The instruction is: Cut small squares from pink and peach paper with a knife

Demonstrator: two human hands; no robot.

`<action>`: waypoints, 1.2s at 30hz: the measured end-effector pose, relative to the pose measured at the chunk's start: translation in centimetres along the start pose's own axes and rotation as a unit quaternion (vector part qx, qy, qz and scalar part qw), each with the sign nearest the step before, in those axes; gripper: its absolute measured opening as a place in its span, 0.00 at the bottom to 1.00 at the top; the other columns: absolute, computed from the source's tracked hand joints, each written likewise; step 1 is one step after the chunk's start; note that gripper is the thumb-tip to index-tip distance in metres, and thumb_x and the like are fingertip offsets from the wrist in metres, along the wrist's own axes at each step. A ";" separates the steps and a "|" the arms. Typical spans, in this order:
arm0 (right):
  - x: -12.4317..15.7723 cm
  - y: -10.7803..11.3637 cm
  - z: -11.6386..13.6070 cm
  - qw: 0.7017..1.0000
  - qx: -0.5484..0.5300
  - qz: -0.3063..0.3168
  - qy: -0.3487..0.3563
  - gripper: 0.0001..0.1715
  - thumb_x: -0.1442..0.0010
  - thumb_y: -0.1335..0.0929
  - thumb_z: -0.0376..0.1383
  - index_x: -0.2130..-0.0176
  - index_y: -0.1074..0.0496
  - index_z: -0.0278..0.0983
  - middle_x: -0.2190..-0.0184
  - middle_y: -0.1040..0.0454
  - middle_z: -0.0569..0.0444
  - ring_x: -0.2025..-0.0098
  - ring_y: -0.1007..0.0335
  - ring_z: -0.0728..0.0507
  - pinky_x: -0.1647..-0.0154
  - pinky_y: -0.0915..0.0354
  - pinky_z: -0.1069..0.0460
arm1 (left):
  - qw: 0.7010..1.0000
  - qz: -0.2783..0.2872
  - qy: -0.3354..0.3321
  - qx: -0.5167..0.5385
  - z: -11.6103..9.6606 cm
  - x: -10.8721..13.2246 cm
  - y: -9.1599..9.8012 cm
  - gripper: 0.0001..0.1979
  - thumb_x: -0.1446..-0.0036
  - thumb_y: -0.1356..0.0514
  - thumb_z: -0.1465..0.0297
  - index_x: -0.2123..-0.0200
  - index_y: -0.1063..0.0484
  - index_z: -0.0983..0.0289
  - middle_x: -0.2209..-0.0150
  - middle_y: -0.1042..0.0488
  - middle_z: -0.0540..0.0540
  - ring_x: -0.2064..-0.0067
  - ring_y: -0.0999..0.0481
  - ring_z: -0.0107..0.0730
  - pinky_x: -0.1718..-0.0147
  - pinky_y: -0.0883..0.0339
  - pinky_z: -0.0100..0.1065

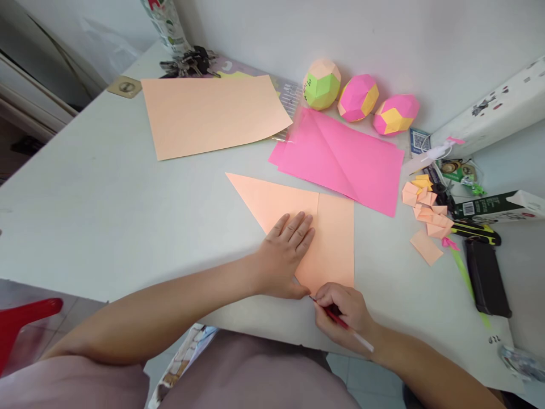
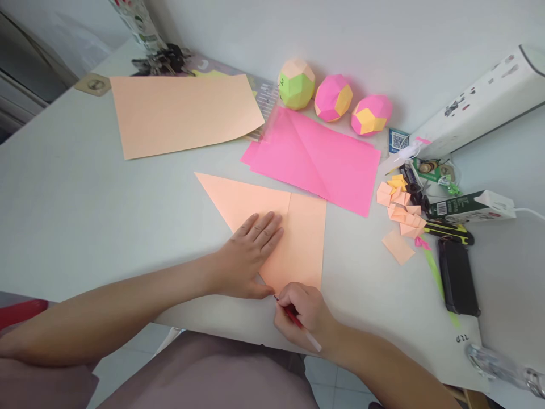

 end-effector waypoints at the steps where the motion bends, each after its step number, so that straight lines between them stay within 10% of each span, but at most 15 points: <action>1: 0.0 0.0 0.0 1.000 -0.001 0.003 -0.001 0.11 0.45 0.37 0.25 0.71 0.40 0.40 0.76 0.31 0.58 0.77 0.34 0.51 0.77 0.38 0.56 | 1.000 0.000 -0.001 -0.001 0.0 0.0 0.0 0.56 0.53 0.48 0.42 0.34 0.63 0.76 0.32 0.73 0.68 0.33 0.78 0.55 0.38 0.80 0.53; 10: 0.1 0.5 -0.5 0.997 -0.062 -0.002 -0.043 0.09 0.45 0.36 0.27 0.73 0.38 0.39 0.76 0.30 0.57 0.77 0.33 0.51 0.78 0.37 0.57 | 1.000 0.009 0.001 -0.002 -0.1 0.0 0.1 0.56 0.53 0.46 0.43 0.34 0.63 0.77 0.33 0.75 0.70 0.33 0.78 0.56 0.38 0.80 0.54; 18: -1.7 7.0 -4.1 0.955 -0.135 -0.262 -0.040 0.06 0.44 0.32 0.31 0.70 0.34 0.39 0.72 0.29 0.56 0.78 0.35 0.51 0.80 0.38 0.55 | 1.000 -0.011 -0.012 -0.024 -0.2 0.4 -0.1 0.54 0.52 0.45 0.45 0.34 0.61 0.76 0.33 0.72 0.70 0.33 0.78 0.56 0.38 0.78 0.55; 25: -2.6 6.8 -5.9 0.963 -0.123 -0.186 -0.152 0.07 0.44 0.31 0.36 0.71 0.33 0.38 0.74 0.29 0.56 0.74 0.31 0.49 0.74 0.35 0.53 | 0.997 -0.011 -0.056 -0.049 -1.5 2.1 -0.1 0.49 0.49 0.47 0.45 0.35 0.55 0.74 0.32 0.63 0.71 0.32 0.69 0.59 0.38 0.68 0.54; 31: -2.4 6.4 -6.5 0.963 -0.109 -0.168 -0.180 0.07 0.43 0.32 0.37 0.71 0.33 0.38 0.76 0.30 0.57 0.75 0.32 0.49 0.74 0.36 0.54 | 0.985 -0.146 -0.041 -0.087 -0.7 -0.1 2.5 0.17 0.40 0.45 0.62 0.54 0.31 0.68 0.47 0.33 0.64 0.48 0.35 0.51 0.53 0.39 0.45; 36: -2.9 6.8 -6.3 0.963 -0.096 -0.163 -0.193 0.10 0.43 0.32 0.39 0.72 0.34 0.37 0.81 0.32 0.59 0.78 0.35 0.51 0.78 0.38 0.56 | 0.973 -0.202 -0.053 -0.098 0.1 -1.8 2.9 0.23 0.44 0.42 0.55 0.57 0.31 0.70 0.48 0.34 0.69 0.54 0.33 0.51 0.58 0.36 0.45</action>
Point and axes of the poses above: each hand's wrist, its own x-axis away from the middle knuckle, its own y-axis out of the back of the hand, z = x × y, the point moved 6 cm from there along -x, towards the middle knuckle
